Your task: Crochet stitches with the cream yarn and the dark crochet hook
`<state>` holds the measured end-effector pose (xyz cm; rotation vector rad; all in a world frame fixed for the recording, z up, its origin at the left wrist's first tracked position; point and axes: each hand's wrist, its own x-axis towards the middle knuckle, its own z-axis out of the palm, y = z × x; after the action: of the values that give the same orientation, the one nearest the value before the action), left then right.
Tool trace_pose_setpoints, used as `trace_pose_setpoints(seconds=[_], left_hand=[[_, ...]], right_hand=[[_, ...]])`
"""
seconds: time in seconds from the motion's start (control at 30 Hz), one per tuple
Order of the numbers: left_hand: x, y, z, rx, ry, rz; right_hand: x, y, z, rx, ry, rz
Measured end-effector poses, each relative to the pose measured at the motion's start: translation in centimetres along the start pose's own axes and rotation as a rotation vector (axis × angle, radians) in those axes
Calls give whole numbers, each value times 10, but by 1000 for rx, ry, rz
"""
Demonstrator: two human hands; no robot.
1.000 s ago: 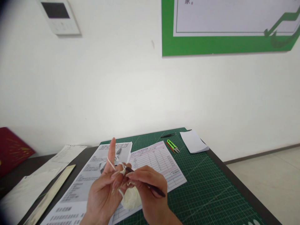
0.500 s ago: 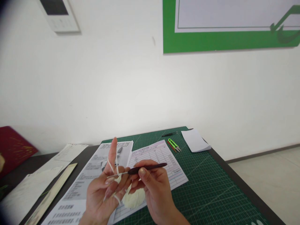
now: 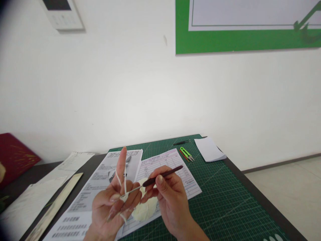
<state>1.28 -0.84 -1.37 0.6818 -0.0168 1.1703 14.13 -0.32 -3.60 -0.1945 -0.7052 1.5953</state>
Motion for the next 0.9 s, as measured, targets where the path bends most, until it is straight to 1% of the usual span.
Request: trace_pose_setpoints(seconds=[0.17, 0.3, 0.63, 0.73, 0.9], left_hand=[[0, 0, -1, -9, -37, 8], [0, 0, -4, -10, -16, 21], [2, 0, -5, 26, -56, 19], [2, 1, -5, 45, -45, 25], [-1, 4, -3, 80, 31, 14]], right_hand=[[-2, -5, 1, -48, -12, -13], [-2, -8, 0, -93, -7, -48], [-3, -10, 1, -158, -10, -97], [-4, -11, 1, -201, -10, -133], [-7, -13, -1, -317, -33, -187]])
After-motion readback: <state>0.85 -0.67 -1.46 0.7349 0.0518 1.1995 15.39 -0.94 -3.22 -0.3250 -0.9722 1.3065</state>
